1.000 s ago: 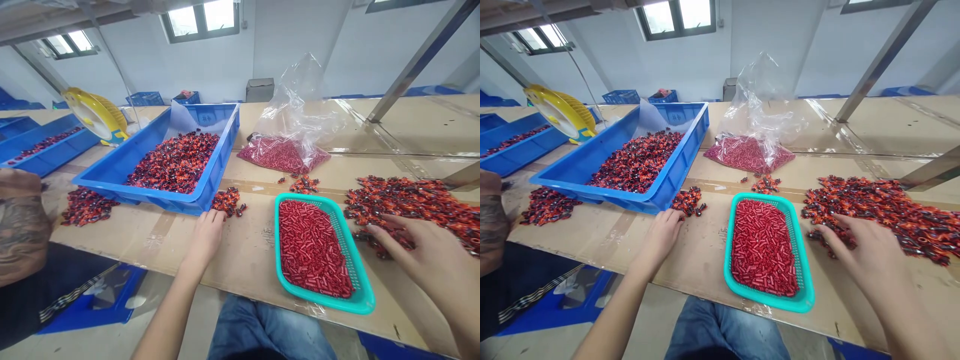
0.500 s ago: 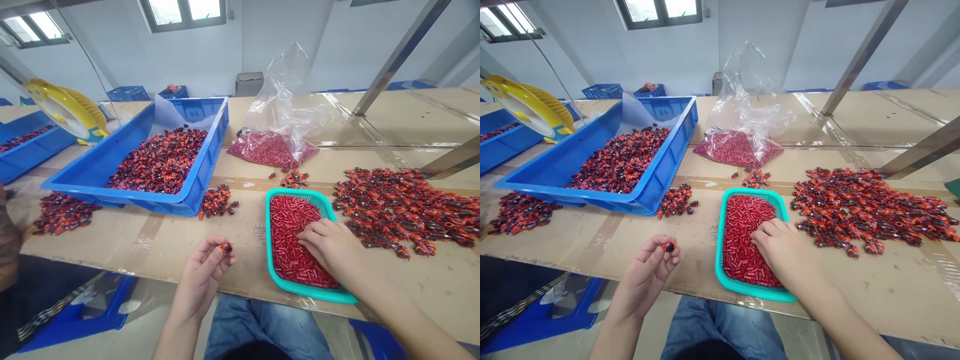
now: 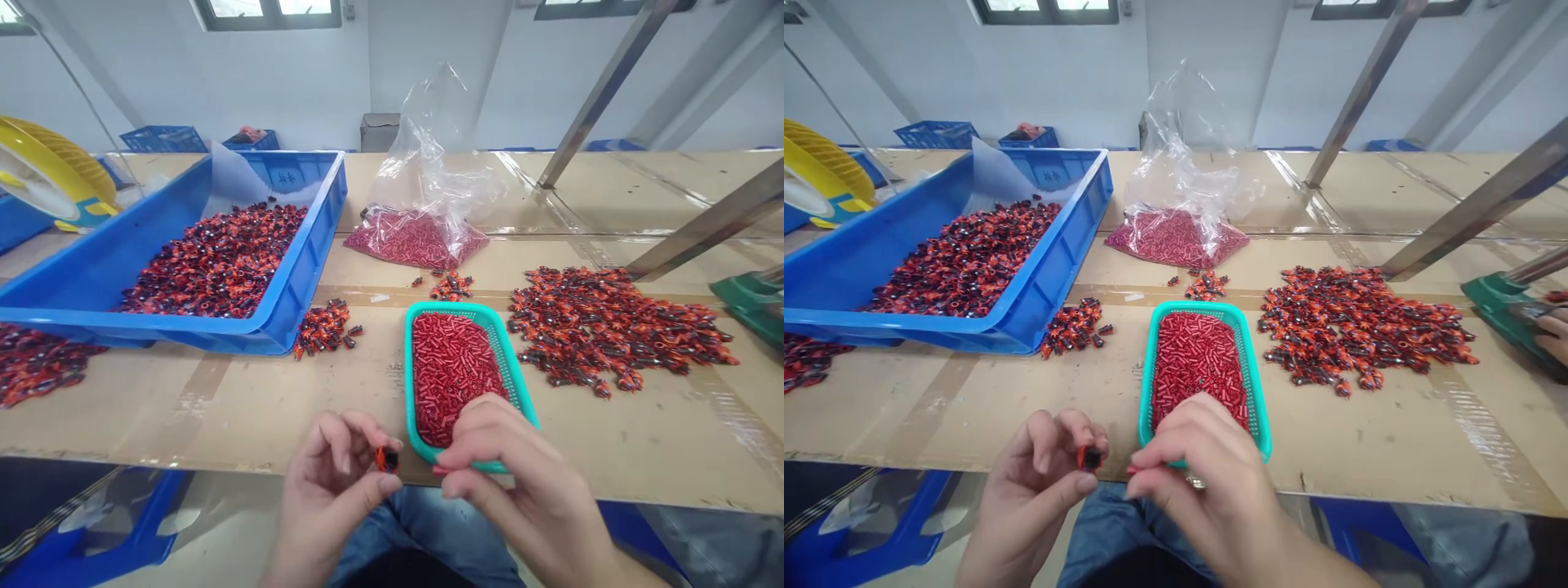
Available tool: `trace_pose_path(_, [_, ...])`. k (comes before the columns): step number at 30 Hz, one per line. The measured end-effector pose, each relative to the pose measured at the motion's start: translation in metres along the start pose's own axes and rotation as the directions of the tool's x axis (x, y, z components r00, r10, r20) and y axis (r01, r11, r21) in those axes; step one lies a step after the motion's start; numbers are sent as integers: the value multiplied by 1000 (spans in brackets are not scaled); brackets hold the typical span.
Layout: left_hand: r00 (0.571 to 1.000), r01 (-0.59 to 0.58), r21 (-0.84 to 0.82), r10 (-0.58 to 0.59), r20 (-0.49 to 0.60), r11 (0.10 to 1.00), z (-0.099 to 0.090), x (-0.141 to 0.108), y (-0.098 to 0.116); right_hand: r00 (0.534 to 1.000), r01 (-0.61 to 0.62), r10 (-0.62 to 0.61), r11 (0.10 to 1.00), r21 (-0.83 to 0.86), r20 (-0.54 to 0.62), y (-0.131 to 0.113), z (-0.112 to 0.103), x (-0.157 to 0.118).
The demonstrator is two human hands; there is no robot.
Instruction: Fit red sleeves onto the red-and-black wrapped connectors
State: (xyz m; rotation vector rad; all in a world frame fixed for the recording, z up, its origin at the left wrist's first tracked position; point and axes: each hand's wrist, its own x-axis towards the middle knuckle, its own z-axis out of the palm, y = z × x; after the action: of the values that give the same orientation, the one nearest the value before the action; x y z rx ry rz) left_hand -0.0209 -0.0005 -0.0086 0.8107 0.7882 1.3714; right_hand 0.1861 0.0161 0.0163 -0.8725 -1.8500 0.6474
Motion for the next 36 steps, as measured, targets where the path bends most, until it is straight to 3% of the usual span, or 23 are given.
trace_pose_path(4, [995, -83, 137, 74, 66, 987, 6, -9, -1, 999, 48, -48, 999, -5, -14, -10, 9, -2])
trace_pose_path(10, [973, -223, 286, 198, 116, 932, 10, -15, -1, 996, 84, -82, 992, -92, 25, -13, 5, -3])
trace_pose_path(17, [902, -430, 425, 361, 237, 796, 13, -13, 1, 995, 101, -104, 983, -153, -11, -15, 6, -3])
trace_pose_path(25, [899, -434, 405, 359, 250, 805, 15, -9, 0, 993, 106, -110, 989, -104, -35, -9, 12, -7])
trace_pose_path(27, [890, -455, 429, 382, 250, 780, 16, -9, -1, 999, 41, -42, 999, -29, -18, -9, 13, -7])
trace_pose_path(30, [850, -526, 464, 457, 263, 712, 18, -10, -1, 978, -205, 195, 959, 196, 71, -8, 14, -7])
trace_pose_path(33, [804, -590, 526, 502, 318, 612, 20, -12, 0, 884, -462, 379, 792, 399, 273, -5, 15, -10])
trace_pose_path(36, [795, -599, 574, 497, 346, 558, 21, -17, 0, 837, -547, 403, 652, 525, 371, 0, 18, -15])
